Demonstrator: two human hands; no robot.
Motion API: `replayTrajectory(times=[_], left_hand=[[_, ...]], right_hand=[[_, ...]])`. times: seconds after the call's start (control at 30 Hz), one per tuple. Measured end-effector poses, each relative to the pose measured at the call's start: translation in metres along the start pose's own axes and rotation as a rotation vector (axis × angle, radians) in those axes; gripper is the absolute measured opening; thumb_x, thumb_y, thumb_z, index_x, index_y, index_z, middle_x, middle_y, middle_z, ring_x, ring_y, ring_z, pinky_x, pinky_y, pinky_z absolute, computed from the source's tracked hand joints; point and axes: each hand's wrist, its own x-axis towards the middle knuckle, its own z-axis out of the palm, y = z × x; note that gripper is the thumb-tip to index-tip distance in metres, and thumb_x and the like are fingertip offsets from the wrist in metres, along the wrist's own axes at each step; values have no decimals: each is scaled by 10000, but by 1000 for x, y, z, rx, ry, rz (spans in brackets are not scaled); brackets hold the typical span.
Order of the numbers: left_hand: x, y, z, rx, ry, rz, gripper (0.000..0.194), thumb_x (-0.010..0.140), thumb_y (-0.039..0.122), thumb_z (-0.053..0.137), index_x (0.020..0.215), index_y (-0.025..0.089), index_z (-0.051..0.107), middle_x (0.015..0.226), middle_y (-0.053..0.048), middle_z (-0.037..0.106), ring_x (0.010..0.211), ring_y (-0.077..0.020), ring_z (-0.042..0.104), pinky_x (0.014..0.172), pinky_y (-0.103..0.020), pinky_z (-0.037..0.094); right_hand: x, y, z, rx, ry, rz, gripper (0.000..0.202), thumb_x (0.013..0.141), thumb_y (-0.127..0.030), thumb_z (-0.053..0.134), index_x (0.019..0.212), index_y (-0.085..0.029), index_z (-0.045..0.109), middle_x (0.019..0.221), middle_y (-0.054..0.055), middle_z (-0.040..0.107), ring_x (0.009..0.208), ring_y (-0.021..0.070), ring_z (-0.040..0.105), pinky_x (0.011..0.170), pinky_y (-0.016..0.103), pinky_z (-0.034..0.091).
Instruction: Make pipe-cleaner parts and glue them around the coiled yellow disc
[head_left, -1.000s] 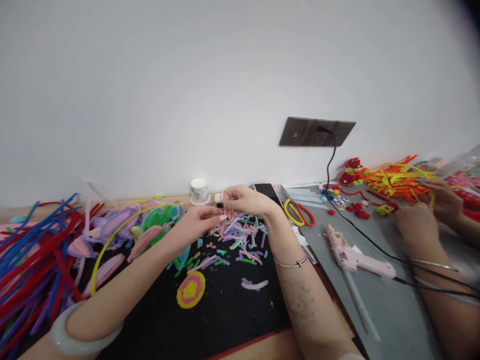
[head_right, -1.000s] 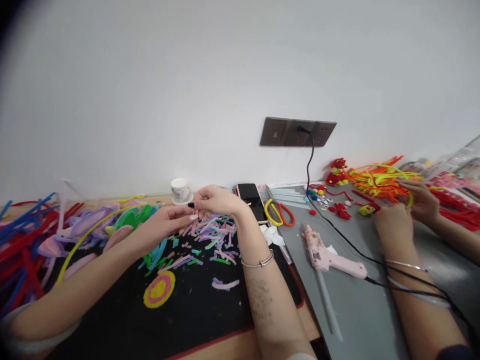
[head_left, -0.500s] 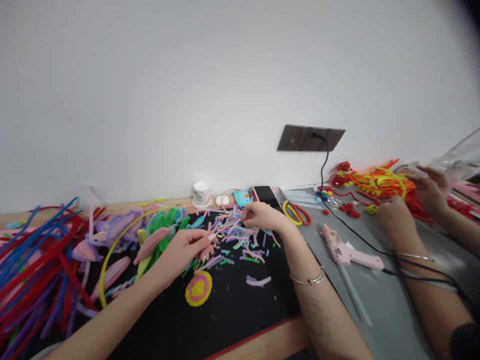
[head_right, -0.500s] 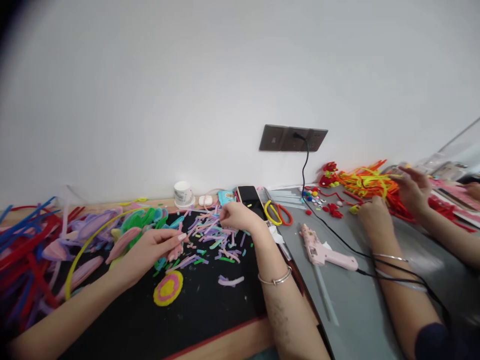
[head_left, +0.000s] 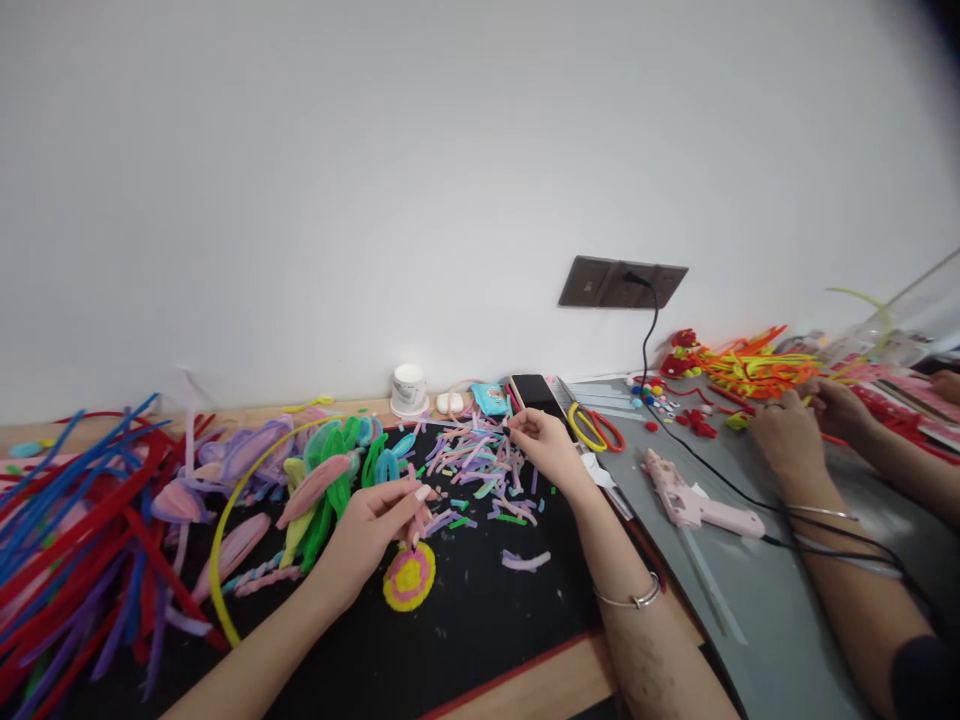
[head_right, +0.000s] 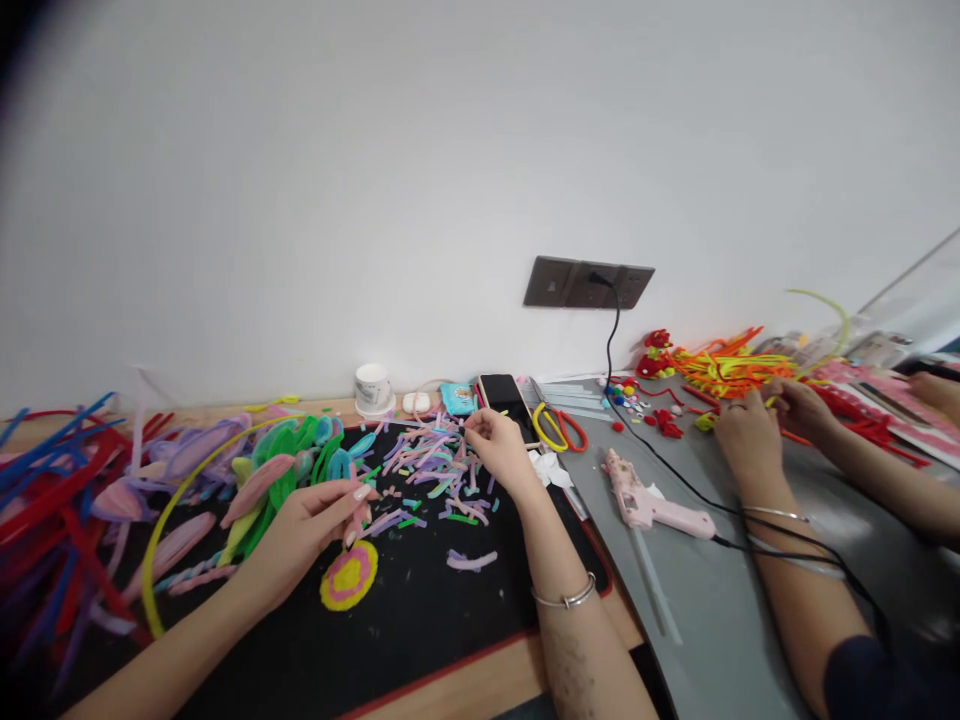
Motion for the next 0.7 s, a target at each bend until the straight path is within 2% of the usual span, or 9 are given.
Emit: replayTrajectory(times=[0.17, 0.23, 0.37, 0.43, 0.57, 0.7], left_hand=[[-3, 0, 1, 16, -4, 24, 319, 777, 426, 587, 639, 138, 602, 533, 15, 530, 486, -99, 455, 491, -214, 370], [-4, 1, 1, 43, 17, 52, 317, 783, 425, 581, 647, 139, 605, 533, 17, 530, 495, -102, 462, 512, -220, 375], [-4, 2, 0, 67, 76, 86, 282, 786, 417, 580, 730, 145, 627, 554, 22, 545, 501, -104, 461, 520, -223, 367], [-4, 1, -1, 67, 99, 95, 280, 785, 416, 581, 737, 144, 628, 562, 24, 545, 497, -101, 455, 517, -221, 363], [-6, 0, -1, 55, 99, 82, 281, 782, 420, 585, 767, 143, 628, 577, 28, 544, 495, -99, 455, 511, -220, 360], [-7, 2, 0, 74, 83, 80, 291, 794, 423, 571, 714, 146, 612, 531, 40, 513, 495, -99, 453, 523, -219, 362]], right_hand=[[-4, -3, 4, -92, 181, -102, 110, 768, -187, 503, 831, -152, 585, 689, 12, 591, 596, 132, 540, 597, 238, 425], [-5, -5, 3, -170, 193, -149, 141, 791, -178, 496, 870, -156, 611, 709, 20, 609, 583, 133, 536, 611, 250, 425], [-8, -12, 1, -296, 90, -305, 151, 825, -171, 511, 837, -171, 661, 839, 56, 635, 735, 156, 575, 709, 266, 424], [-10, -16, 2, -311, -2, -350, 133, 827, -179, 535, 798, -174, 665, 838, 54, 627, 778, 157, 582, 719, 257, 421], [-12, -16, 7, -435, -252, -299, 54, 735, -135, 633, 709, -179, 652, 682, 4, 601, 644, 131, 555, 598, 230, 386], [-12, -11, 7, -503, -219, -212, 132, 714, -49, 581, 694, -172, 624, 698, 0, 603, 650, 127, 545, 598, 225, 373]])
